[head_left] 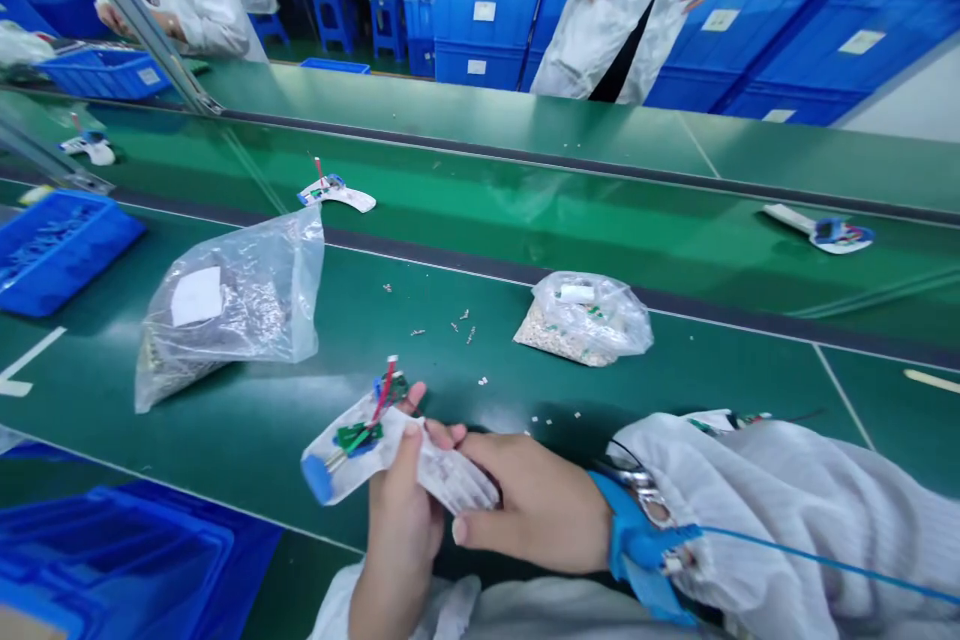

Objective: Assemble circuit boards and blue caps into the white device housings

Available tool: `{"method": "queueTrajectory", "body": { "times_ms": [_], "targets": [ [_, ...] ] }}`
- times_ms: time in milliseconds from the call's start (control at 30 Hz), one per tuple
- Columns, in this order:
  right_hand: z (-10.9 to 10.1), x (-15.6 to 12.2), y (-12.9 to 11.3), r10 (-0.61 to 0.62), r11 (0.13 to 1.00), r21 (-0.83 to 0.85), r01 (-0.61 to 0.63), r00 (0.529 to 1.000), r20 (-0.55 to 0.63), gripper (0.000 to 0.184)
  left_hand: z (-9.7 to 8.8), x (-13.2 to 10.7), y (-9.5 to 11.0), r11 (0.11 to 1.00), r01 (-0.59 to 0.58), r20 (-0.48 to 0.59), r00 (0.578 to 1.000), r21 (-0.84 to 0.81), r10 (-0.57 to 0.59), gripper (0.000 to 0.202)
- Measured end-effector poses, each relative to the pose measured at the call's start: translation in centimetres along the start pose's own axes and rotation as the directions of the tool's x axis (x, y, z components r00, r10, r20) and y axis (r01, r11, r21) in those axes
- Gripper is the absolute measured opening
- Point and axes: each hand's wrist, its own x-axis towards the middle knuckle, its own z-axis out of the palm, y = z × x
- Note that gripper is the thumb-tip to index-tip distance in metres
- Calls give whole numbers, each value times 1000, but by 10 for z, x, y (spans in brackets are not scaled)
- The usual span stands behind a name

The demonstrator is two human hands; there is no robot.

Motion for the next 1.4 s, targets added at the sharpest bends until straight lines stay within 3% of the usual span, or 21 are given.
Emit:
{"method": "queueTrajectory", "body": {
  "times_ms": [67, 133, 267, 367, 500, 633, 767, 867, 967, 1067, 1133, 1300, 1400],
  "targets": [
    [-12, 17, 7, 3, 979, -203, 1, 1000, 18, 21, -11, 6, 9, 998, -65, -22, 998, -11, 64, 52],
    [-30, 40, 17, 35, 915, -399, -57, 997, -64, 19, -19, 13, 15, 993, -117, -21, 993, 6, 117, 53],
    [-61, 90, 37, 90, 812, -561, -161, 984, -152, 22, -22, 18, 19, 995, -97, -24, 995, 40, 98, 56],
    [-66, 115, 45, 153, 748, -638, -183, 983, -101, 18, -16, 17, 15, 998, -49, -24, 998, 41, 50, 56],
    [-60, 128, 47, 199, 718, -672, -184, 978, -55, 20, -12, 14, 13, 999, -26, -33, 999, 35, 27, 55],
    [-59, 115, 34, 113, 774, -619, -132, 991, -71, 10, -8, 15, 19, 998, 15, -27, 1000, 55, -14, 53],
    [-62, 74, 4, 15, 866, -497, -51, 997, -77, 14, 5, 15, 25, 998, 29, -3, 1000, 58, -29, 40],
    [-61, 40, -16, -71, 967, -251, 51, 995, -70, 15, 22, 12, 26, 998, 31, 45, 998, 46, -33, 36],
    [-57, 17, -25, -186, 981, -75, 178, 975, -125, 23, 36, 7, 24, 999, 32, 155, 987, 44, -39, 29],
    [-52, 7, -23, -230, 966, -165, 201, 957, -177, 28, 40, 1, 21, 997, 20, 298, 954, 71, -41, 20],
    [-49, 2, -21, -242, 955, -217, 200, 952, -186, 29, 37, -1, 18, 994, 25, 337, 940, 109, -60, 19],
    [-40, -11, -21, -163, 938, -327, 113, 978, -130, 38, 28, -6, 13, 971, 79, 296, 944, 225, -145, 18],
    [-30, -18, -17, -113, 951, -303, 66, 983, -142, 45, 28, -8, 11, 957, 143, 282, 935, 254, -214, 14]
  ]
}}
